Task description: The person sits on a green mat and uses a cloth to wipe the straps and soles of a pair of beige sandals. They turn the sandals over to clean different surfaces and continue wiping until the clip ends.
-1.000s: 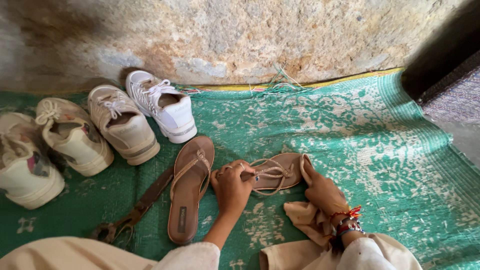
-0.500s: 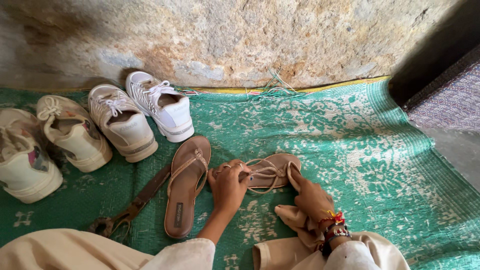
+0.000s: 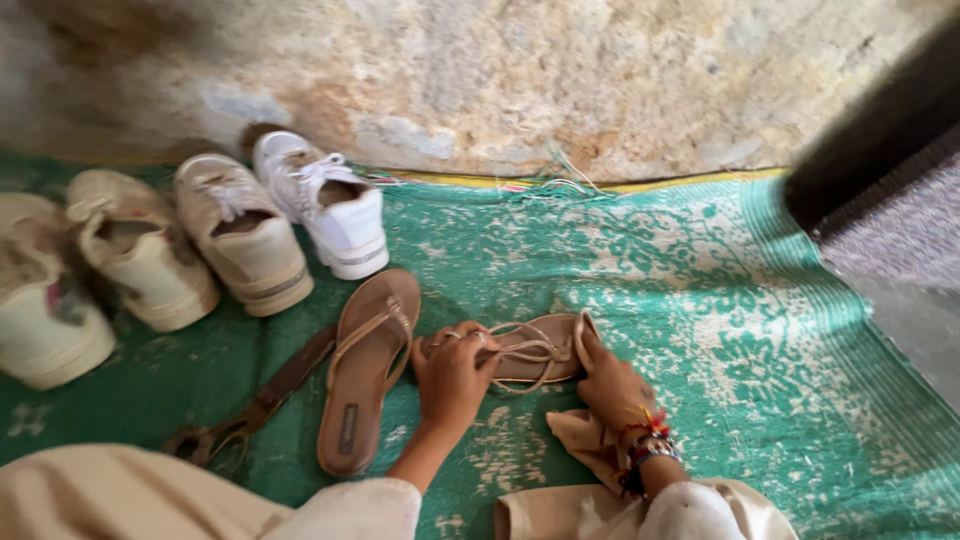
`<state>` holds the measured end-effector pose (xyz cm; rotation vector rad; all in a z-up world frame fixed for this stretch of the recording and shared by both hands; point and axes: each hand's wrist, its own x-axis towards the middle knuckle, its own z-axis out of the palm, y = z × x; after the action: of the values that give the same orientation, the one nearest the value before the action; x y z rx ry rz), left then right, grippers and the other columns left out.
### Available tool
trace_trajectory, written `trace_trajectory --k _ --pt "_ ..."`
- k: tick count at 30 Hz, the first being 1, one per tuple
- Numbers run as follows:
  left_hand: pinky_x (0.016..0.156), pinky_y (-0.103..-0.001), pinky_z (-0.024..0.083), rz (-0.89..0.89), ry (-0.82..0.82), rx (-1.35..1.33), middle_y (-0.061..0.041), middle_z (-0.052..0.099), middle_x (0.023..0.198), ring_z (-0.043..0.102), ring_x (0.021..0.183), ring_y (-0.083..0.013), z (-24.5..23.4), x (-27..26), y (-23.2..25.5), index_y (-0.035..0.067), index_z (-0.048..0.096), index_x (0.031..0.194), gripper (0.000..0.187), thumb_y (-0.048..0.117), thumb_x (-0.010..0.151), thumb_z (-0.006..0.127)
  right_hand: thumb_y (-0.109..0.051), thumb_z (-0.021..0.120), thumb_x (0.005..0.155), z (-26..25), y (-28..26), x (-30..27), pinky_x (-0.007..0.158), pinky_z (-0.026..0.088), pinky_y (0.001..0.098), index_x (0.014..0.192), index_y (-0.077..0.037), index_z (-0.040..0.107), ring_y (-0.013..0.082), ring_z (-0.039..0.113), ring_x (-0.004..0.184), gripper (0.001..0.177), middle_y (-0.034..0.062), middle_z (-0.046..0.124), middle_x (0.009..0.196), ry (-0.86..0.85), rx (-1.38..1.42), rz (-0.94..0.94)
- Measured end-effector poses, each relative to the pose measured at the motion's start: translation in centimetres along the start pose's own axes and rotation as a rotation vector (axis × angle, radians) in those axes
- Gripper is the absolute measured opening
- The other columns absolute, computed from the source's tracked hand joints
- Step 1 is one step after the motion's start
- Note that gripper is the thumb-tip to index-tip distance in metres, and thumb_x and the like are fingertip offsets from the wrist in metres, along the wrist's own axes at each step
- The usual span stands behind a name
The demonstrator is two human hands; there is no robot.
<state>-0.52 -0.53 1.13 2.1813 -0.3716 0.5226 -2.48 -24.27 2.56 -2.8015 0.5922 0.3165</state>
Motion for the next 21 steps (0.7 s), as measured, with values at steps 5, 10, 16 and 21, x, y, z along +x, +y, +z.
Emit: trace_trajectory --k 5,10,16,21 --pt "0.102 -0.056 0.032 -0.080 -0.068 -0.039 0.003 0.072 0.097 0.064 0.102 -0.0251 0.2 -0.1 -0.8 0.019 0.074 0.087 0.011 0.025 0.081 0.081 -0.011 0.064 0.077 1.2 1.3 -1.2 0.095 0.054 0.0552 0.157 -0.040 0.034 0.0448 0.069 0.108 0.090 0.0232 0.073 0.115 0.007 -0.062 -0.089" --pt "0.102 -0.061 0.030 -0.043 -0.009 -0.051 0.001 0.070 0.095 0.063 0.101 -0.0286 0.7 -0.2 -1.2 0.018 0.075 0.081 0.012 0.026 0.076 0.083 -0.008 0.066 0.074 1.0 1.7 -1.5 0.093 0.055 0.0555 0.156 -0.037 0.032 0.0454 0.069 0.107 0.094 0.0226 0.073 0.115 0.001 -0.082 -0.151" --pt "0.104 -0.059 0.029 -0.048 -0.018 -0.076 0.002 0.070 0.100 0.062 0.104 -0.0269 0.7 -0.3 -1.2 0.016 0.077 0.084 0.011 0.025 0.079 0.082 -0.010 0.063 0.082 0.3 2.2 0.0 0.095 0.054 0.0573 0.152 -0.042 0.043 0.0491 0.067 0.111 0.080 0.0250 0.072 0.118 -0.044 -0.184 -0.067" --pt "0.105 -0.059 0.028 -0.078 -0.018 -0.056 0.002 0.070 0.100 0.062 0.102 -0.0258 0.7 -0.3 -1.0 0.016 0.077 0.083 0.009 0.024 0.081 0.081 -0.014 0.058 0.087 0.3 2.8 3.3 0.095 0.054 0.0596 0.154 -0.045 0.039 0.0516 0.066 0.112 0.076 0.0236 0.072 0.119 -0.044 -0.265 -0.089"
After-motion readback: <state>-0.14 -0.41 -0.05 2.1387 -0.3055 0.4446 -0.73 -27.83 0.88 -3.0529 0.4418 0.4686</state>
